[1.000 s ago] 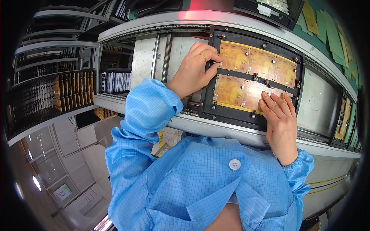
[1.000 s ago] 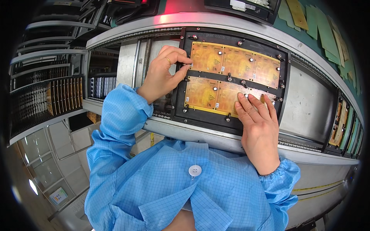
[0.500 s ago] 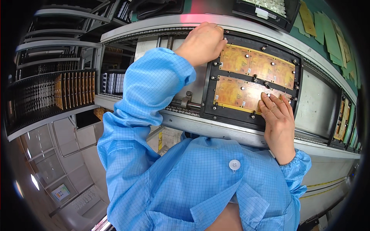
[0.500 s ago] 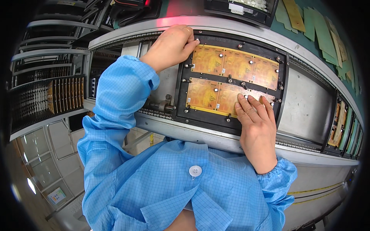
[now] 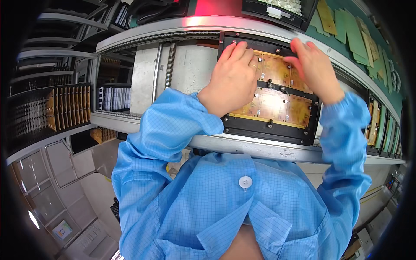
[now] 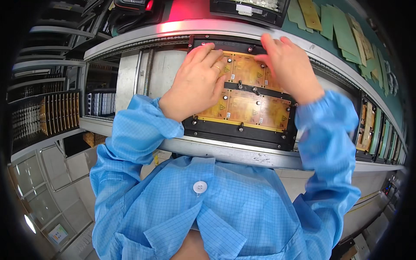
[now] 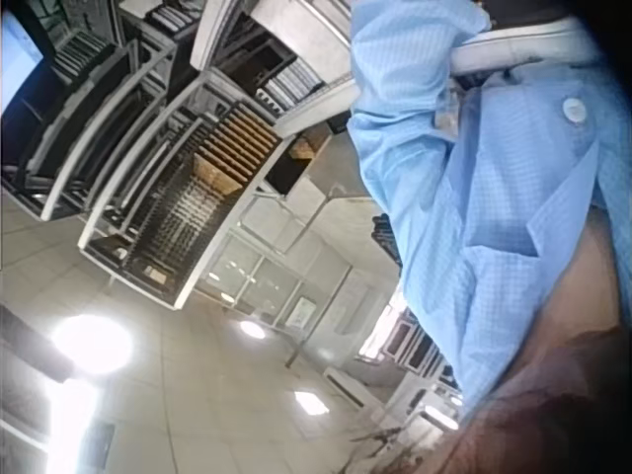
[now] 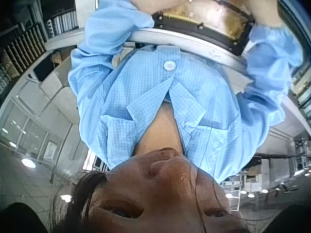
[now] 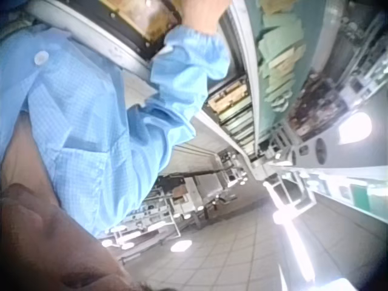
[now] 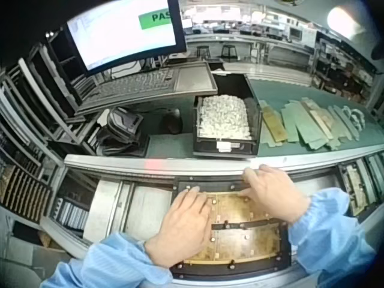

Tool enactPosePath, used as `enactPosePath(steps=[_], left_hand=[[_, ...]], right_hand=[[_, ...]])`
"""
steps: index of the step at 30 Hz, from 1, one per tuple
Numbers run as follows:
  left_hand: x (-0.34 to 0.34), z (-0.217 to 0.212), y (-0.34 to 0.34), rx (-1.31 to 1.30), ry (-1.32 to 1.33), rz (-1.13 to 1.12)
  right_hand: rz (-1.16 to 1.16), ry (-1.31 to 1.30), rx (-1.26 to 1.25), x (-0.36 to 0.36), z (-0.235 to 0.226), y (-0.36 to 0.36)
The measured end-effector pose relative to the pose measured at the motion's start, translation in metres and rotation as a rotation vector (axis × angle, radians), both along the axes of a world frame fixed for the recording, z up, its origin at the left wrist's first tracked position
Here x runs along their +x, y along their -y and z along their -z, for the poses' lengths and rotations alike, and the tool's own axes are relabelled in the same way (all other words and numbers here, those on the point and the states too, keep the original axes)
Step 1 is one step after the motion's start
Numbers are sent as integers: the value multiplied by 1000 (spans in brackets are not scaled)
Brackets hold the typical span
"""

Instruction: Assembling components onto circuit board panels at a manual assembly station.

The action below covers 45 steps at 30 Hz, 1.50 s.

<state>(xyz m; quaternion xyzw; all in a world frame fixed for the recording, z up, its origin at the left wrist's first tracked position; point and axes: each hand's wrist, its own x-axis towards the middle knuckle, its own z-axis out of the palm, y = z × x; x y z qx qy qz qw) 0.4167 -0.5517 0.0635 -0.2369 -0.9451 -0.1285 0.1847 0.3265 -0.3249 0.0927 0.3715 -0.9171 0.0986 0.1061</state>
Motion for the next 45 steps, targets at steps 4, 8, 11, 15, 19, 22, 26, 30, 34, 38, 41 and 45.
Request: enactPosePath(steps=[4, 8, 11, 15, 19, 22, 26, 30, 34, 38, 41, 45], left_hand=[[7, 2, -4, -55, 38, -21], [7, 1, 5, 6, 76, -4], [6, 2, 5, 22, 79, -10], [4, 6, 7, 18, 111, -7], [1, 10, 12, -4, 101, -14], [-6, 19, 7, -3, 85, 26], [1, 32, 12, 13, 77, -42], [46, -18, 17, -77, -17, -52], [143, -67, 20, 121, 784, 108], [224, -18, 17, 182, 1128, -112], [246, 57, 18, 287, 996, -197], [237, 71, 19, 273, 1039, -184]], right_hand=[[-242, -143, 141, -36, 6, 5], [-261, -15, 299, -31, -6, 15], [-132, 54, 252, -30, 6, 21], [40, 255, 167, -20, 2, 8], [241, 278, 62, -2, -30, -50], [249, -48, 182, 5, 11, -128], [649, 722, -48, 29, 30, -115], [545, 561, -393, 37, 51, -117], [461, 796, -417, 49, 31, -125], [332, 421, -456, 53, 30, -105], [272, 309, -304, 40, 5, -98], [129, 270, -261, 42, 1, -99]])
